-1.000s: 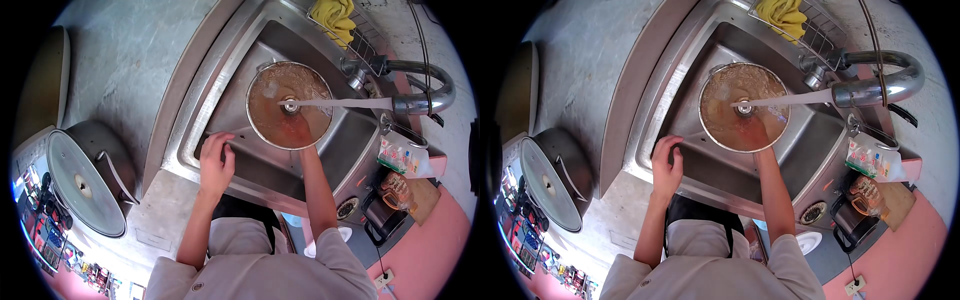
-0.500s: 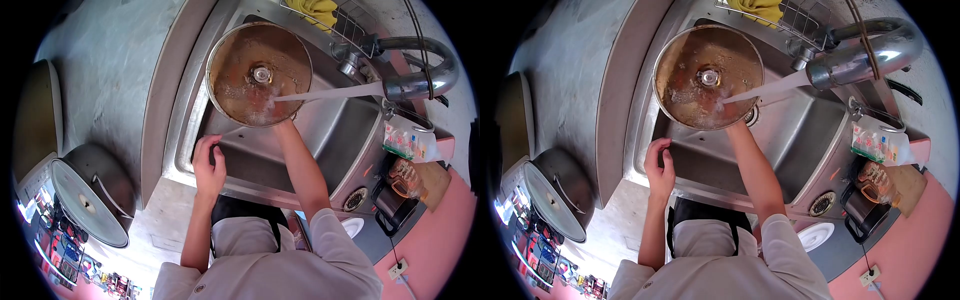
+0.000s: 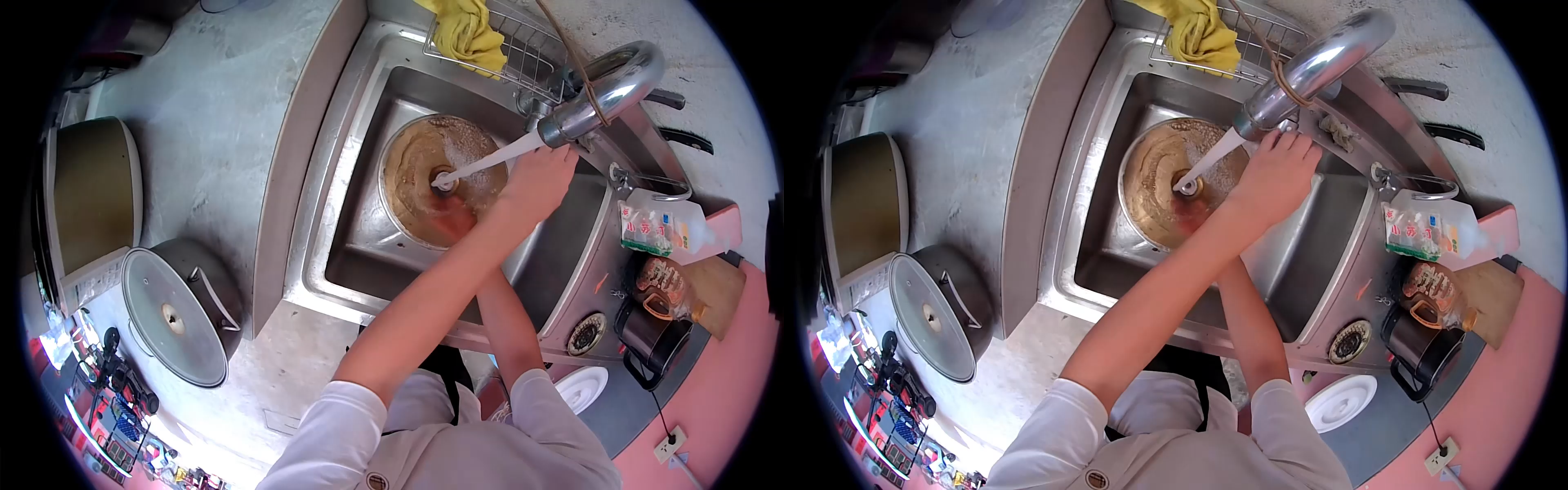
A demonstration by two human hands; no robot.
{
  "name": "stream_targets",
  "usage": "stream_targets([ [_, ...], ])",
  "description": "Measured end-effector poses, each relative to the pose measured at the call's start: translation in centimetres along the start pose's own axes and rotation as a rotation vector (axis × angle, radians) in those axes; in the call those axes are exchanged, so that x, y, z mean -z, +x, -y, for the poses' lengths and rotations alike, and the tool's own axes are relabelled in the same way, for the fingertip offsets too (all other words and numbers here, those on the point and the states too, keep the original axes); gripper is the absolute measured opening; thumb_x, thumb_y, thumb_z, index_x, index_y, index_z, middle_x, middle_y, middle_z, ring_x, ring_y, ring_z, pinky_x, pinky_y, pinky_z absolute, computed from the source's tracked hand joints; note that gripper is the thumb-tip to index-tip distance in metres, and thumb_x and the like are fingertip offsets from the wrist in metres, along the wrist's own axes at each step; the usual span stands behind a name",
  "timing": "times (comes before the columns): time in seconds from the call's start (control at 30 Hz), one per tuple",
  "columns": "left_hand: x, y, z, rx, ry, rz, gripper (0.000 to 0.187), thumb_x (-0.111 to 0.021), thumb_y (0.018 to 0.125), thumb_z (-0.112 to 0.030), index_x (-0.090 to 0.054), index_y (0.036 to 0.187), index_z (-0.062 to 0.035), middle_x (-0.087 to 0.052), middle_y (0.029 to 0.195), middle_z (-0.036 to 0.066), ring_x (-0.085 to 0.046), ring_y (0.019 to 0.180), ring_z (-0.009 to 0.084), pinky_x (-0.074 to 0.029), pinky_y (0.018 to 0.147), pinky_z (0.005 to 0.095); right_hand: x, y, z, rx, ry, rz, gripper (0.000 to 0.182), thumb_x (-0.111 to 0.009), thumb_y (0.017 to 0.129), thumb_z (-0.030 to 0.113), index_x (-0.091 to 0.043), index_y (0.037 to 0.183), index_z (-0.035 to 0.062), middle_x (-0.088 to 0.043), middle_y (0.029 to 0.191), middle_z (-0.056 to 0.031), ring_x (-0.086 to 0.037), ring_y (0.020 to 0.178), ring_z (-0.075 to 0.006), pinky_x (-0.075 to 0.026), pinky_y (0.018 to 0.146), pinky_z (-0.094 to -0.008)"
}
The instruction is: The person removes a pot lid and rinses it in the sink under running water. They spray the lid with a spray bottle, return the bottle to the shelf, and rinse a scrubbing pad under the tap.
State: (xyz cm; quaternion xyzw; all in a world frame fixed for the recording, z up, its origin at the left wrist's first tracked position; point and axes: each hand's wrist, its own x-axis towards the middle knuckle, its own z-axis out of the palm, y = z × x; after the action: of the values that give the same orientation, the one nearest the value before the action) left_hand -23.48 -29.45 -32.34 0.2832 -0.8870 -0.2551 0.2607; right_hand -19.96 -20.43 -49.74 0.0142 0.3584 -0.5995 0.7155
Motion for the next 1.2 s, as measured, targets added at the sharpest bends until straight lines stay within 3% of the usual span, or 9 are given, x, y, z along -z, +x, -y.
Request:
stream_targets([
  [0.13,2.5,-0.1,1.1,0.039,-0.135,0.2,0.023,-0.056,0.076,-0.01,-0.06,0.099,-0.0052,-0.058,0.105,0.011,-0.054,0.105,0.0251,-0.039,0.095,0.0392,1.9,-1.4,1.0,0.081,-0.099,-0.091,0.05,-0.058,0.089,0.03,-0.043,0.131,0.0067,-0.052,0.125,-0.0097,-0.053,0.109,-0.0238,-0.045,0.091,-0.0368],
  [0.33,4.1,-0.2,3.1,0.053,-0.401,0.033,0.017,-0.053,0.084,-0.009,-0.064,0.097,-0.0089,-0.066,0.099,0.007,-0.062,0.088,0.0306,-0.05,0.077,0.0412,2.7,-1.5,3.3,0.241,-0.424,-0.154,0.054,-0.06,0.088,0.03,-0.041,0.132,0.0077,-0.05,0.128,-0.0086,-0.052,0.113,-0.0234,-0.044,0.094,-0.0378],
  [0.57,4.9,3.4,5.7,0.025,-0.41,-0.047,0.021,-0.063,0.084,-0.023,-0.067,0.099,-0.0092,-0.066,0.095,0.015,-0.061,0.091,0.0336,-0.049,0.082,0.0411,2.5,-3.9,6.9,0.189,-1.198,-0.295,0.043,-0.053,0.092,0.028,-0.044,0.128,0.0063,-0.05,0.127,-0.0092,-0.05,0.115,-0.0255,-0.043,0.093,-0.0368],
  [0.67,3.6,2.6,6.9,0.192,-0.374,-0.017,0.034,-0.067,0.081,-0.037,-0.067,0.094,-0.0058,-0.066,0.089,0.017,-0.061,0.087,0.0369,-0.048,0.079,0.0436,1.9,-4.4,6.7,0.157,-0.558,-0.364,0.042,-0.056,0.089,0.023,-0.046,0.126,0.0035,-0.053,0.124,-0.0131,-0.051,0.114,-0.0286,-0.043,0.093,-0.0358],
  [0.7,3.5,2.1,7.3,0.192,-0.407,-0.061,0.035,-0.068,0.081,-0.038,-0.067,0.093,-0.005,-0.066,0.087,0.017,-0.061,0.085,0.0382,-0.048,0.077,0.0442,0.1,-4.5,7.4,0.279,-0.767,-0.34,0.034,-0.052,0.093,0.023,-0.049,0.118,0.002,-0.057,0.113,-0.0093,-0.054,0.102,-0.0235,-0.044,0.085,-0.0333],
  [0.73,4.7,2.0,6.9,0.188,-0.29,0.043,0.028,-0.065,0.086,-0.028,-0.065,0.105,-0.0083,-0.066,0.101,0.008,-0.064,0.087,0.0238,-0.051,0.077,0.0334,-1.9,-4.6,7.9,0.399,-0.973,-0.315,0.028,-0.049,0.096,0.024,-0.053,0.111,0.0005,-0.06,0.101,-0.0056,-0.057,0.09,-0.0184,-0.046,0.078,-0.0309],
  [1.03,3.0,1.4,4.4,0.007,-0.224,0.173,0.025,-0.059,0.087,-0.025,-0.063,0.096,-0.0013,-0.063,0.091,0.015,-0.06,0.094,0.0317,-0.048,0.082,0.0409,-9.8,0.1,6.2,0.596,-1.644,-0.197,0.035,-0.059,0.088,0.021,-0.052,0.114,-0.0011,-0.059,0.104,-0.0223,-0.057,0.099,-0.0357,-0.043,0.085,-0.0425],
  [1.13,2.1,0.6,3.3,0.359,-0.598,0.132,0.024,-0.059,0.086,-0.023,-0.062,0.096,-0.0016,-0.062,0.088,0.017,-0.061,0.093,0.0316,-0.049,0.078,0.0408,-11.5,1.9,6.3,0.568,-1.802,-0.205,0.039,-0.063,0.084,0.02,-0.052,0.115,-0.0004,-0.06,0.102,-0.0234,-0.057,0.097,-0.0392,-0.044,0.083,-0.0454],
  [1.2,2.4,0.3,2.8,0.017,-0.131,-0.147,0.007,-0.063,0.071,-0.011,-0.061,0.077,-0.0066,-0.06,0.071,0.011,-0.063,0.069,0.0259,-0.047,0.059,0.0395,-12.5,2.2,6.9,0.54,-1.77,-0.186,0.037,-0.067,0.081,0.016,-0.053,0.112,0.0008,-0.061,0.098,-0.0228,-0.06,0.09,-0.0399,-0.047,0.077,-0.0456],
])
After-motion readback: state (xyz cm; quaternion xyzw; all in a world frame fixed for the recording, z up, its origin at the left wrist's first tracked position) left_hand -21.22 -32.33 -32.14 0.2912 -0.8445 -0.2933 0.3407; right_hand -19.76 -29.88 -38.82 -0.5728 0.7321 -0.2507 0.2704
